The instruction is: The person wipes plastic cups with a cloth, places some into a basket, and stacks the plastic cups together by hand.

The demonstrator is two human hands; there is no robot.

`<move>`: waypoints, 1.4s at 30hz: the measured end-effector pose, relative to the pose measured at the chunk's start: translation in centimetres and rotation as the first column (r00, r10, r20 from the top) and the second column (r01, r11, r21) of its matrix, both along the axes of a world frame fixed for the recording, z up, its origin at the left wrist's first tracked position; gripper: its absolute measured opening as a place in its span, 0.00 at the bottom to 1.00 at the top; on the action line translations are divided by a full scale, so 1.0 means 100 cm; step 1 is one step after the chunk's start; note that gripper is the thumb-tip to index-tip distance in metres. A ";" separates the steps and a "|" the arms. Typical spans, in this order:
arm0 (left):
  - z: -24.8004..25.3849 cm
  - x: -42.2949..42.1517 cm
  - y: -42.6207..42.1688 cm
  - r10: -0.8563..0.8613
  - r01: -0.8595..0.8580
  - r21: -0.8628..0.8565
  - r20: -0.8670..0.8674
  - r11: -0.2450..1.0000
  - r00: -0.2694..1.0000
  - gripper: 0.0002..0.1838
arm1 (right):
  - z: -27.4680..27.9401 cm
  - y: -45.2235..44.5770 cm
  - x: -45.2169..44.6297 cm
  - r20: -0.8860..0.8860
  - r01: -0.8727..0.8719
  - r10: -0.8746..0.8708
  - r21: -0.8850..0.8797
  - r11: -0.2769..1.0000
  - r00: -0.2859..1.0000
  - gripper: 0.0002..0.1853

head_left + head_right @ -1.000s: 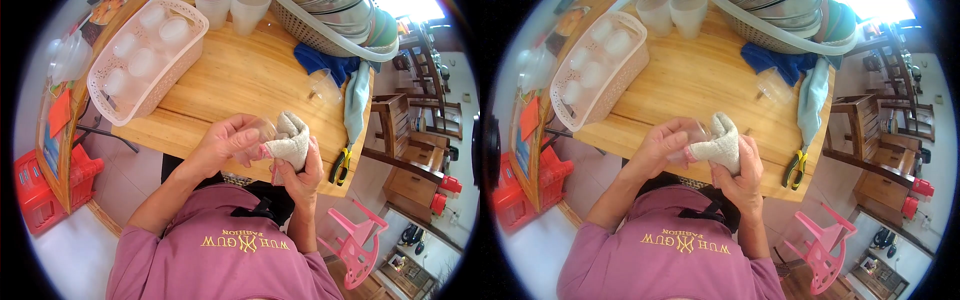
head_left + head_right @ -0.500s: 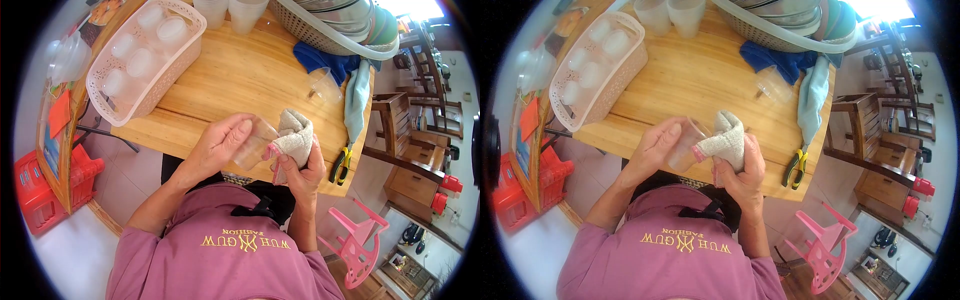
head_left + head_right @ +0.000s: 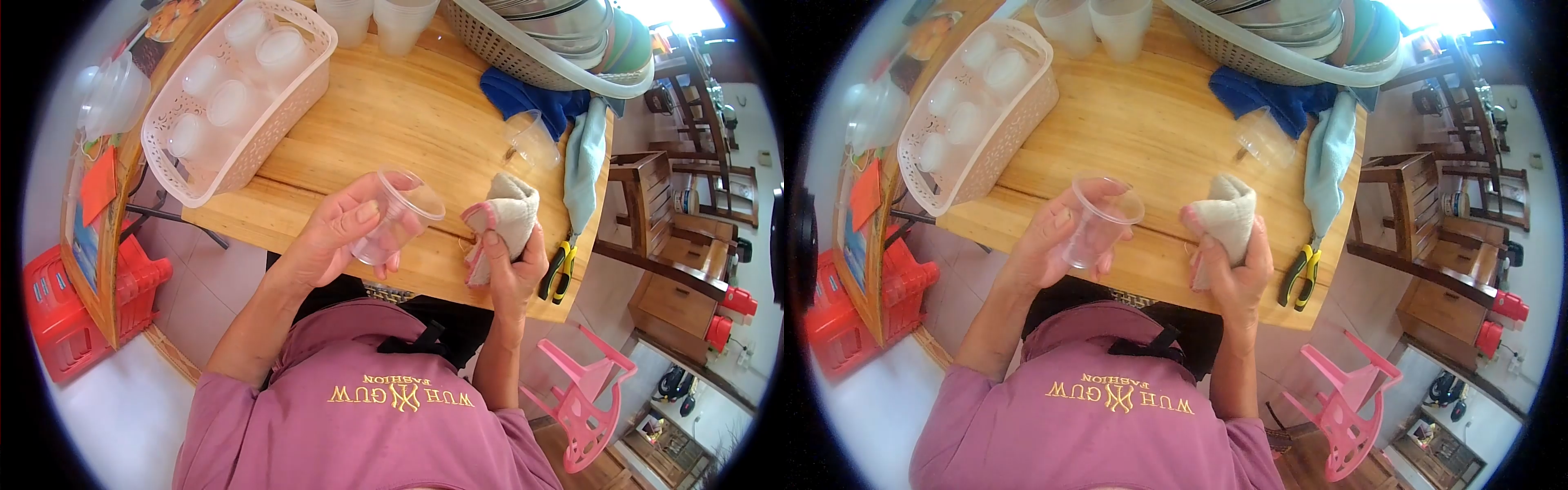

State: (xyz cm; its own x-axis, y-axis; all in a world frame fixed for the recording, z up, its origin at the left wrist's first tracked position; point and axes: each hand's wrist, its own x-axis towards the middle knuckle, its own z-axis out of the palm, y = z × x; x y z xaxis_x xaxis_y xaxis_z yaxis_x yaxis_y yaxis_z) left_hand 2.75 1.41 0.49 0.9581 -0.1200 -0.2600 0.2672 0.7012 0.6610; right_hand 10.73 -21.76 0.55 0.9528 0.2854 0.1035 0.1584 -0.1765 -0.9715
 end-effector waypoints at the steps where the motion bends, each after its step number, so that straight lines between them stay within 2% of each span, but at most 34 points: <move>1: 0.004 -0.001 0.001 -0.020 0.020 0.008 0.003 1.000 1.000 0.44 | -0.002 -0.002 0.002 -0.045 0.035 -0.034 0.029 0.999 0.998 0.16; 2: 0.006 -0.001 0.002 -0.040 0.040 0.016 0.007 0.999 0.999 0.43 | -0.005 -0.004 0.004 -0.091 0.071 -0.066 0.057 0.996 0.994 0.16; 3: 0.007 -0.001 0.002 -0.038 0.038 0.019 0.006 0.999 0.999 0.43 | -0.013 -0.004 0.007 -0.008 0.108 -0.108 0.020 0.994 0.994 0.18; 5: 0.008 -0.001 0.001 -0.001 -0.012 0.281 0.044 0.960 0.999 0.37 | -0.013 -0.008 0.005 -0.075 0.114 -0.110 0.046 0.992 0.991 0.18; 6: 0.005 -0.001 0.000 0.007 -0.019 0.292 0.043 0.956 0.999 0.37 | -0.011 -0.005 0.004 -0.140 0.122 -0.112 0.068 0.990 0.984 0.18; 7: 0.000 0.000 -0.002 0.041 -0.127 0.552 0.166 0.824 0.985 0.38 | -0.009 -0.003 0.004 -0.121 0.121 -0.114 0.055 0.991 0.986 0.18; 8: -0.002 0.001 -0.003 0.036 -0.249 0.748 0.289 0.615 0.957 0.38 | -0.011 -0.004 0.004 -0.121 0.112 -0.104 0.066 0.991 0.987 0.18; 12: 0.022 -0.001 0.001 0.062 -0.244 0.809 0.251 0.534 0.966 0.37 | -0.011 -0.004 0.002 -0.118 0.108 -0.101 0.056 0.993 0.988 0.17; 14: 0.035 -0.002 0.005 -0.037 -0.151 0.853 0.195 0.500 0.980 0.34 | -0.014 -0.006 0.003 -0.075 0.124 -0.124 -0.007 0.992 0.989 0.17; 15: 0.040 -0.002 0.007 -0.035 -0.152 0.856 0.194 0.495 0.980 0.34 | -0.014 -0.006 0.003 -0.077 0.121 -0.121 -0.002 0.993 0.990 0.17; 17: 0.050 -0.003 0.011 -0.022 -0.303 0.880 0.334 0.366 0.942 0.35 | -0.015 -0.006 0.003 -0.065 0.117 -0.118 -0.010 0.993 0.991 0.17; 18: 0.055 -0.003 0.014 -0.022 -0.303 0.881 0.334 0.363 0.942 0.35 | -0.016 -0.007 0.003 -0.066 0.117 -0.117 -0.007 0.993 0.991 0.17; 20: 0.064 -0.003 0.024 0.090 -0.529 0.835 0.521 0.151 0.849 0.35 | -0.020 -0.009 0.004 -0.010 0.115 -0.116 -0.047 0.992 0.993 0.16; 22: 0.070 -0.004 0.044 0.130 -0.658 0.753 0.652 0.003 0.747 0.36 | -0.015 -0.007 0.002 -0.047 0.117 -0.118 -0.024 0.993 0.992 0.16; 24: 0.083 -0.009 0.063 0.213 -0.698 0.713 0.694 -0.066 0.688 0.36 | -0.015 -0.006 0.002 -0.083 0.119 -0.119 -0.002 0.993 0.989 0.16; 27: 0.096 -0.017 0.094 0.273 -0.739 0.663 0.737 -0.118 0.618 0.34 | -0.015 -0.006 0.002 -0.035 0.120 -0.121 -0.019 0.993 0.992 0.15; 29: 0.099 -0.020 0.112 0.273 -0.705 0.625 0.780 -0.336 0.562 0.31 | -0.011 -0.005 0.001 -0.104 0.116 -0.117 -0.012 0.993 0.988 0.16; 32: 0.103 -0.024 0.128 0.268 -0.647 0.651 0.756 -0.396 0.597 0.31 | -0.020 -0.008 0.002 -0.028 0.133 -0.135 -0.047 0.990 0.990 0.16; 33: 0.104 -0.025 0.132 0.270 -0.646 0.652 0.756 -0.398 0.597 0.31 | -0.020 -0.008 0.002 -0.028 0.131 -0.132 -0.047 0.990 0.991 0.16; 35: 0.106 -0.025 0.138 0.328 -0.565 0.750 0.660 -0.345 0.676 0.32 | -0.020 -0.008 0.002 -0.036 0.126 -0.129 -0.070 0.990 0.991 0.16; 42: 0.100 -0.017 0.145 0.351 -0.433 0.820 0.557 -0.373 0.752 0.30 | -0.017 -0.006 0.001 -0.103 0.124 -0.128 -0.043 0.991 0.986 0.16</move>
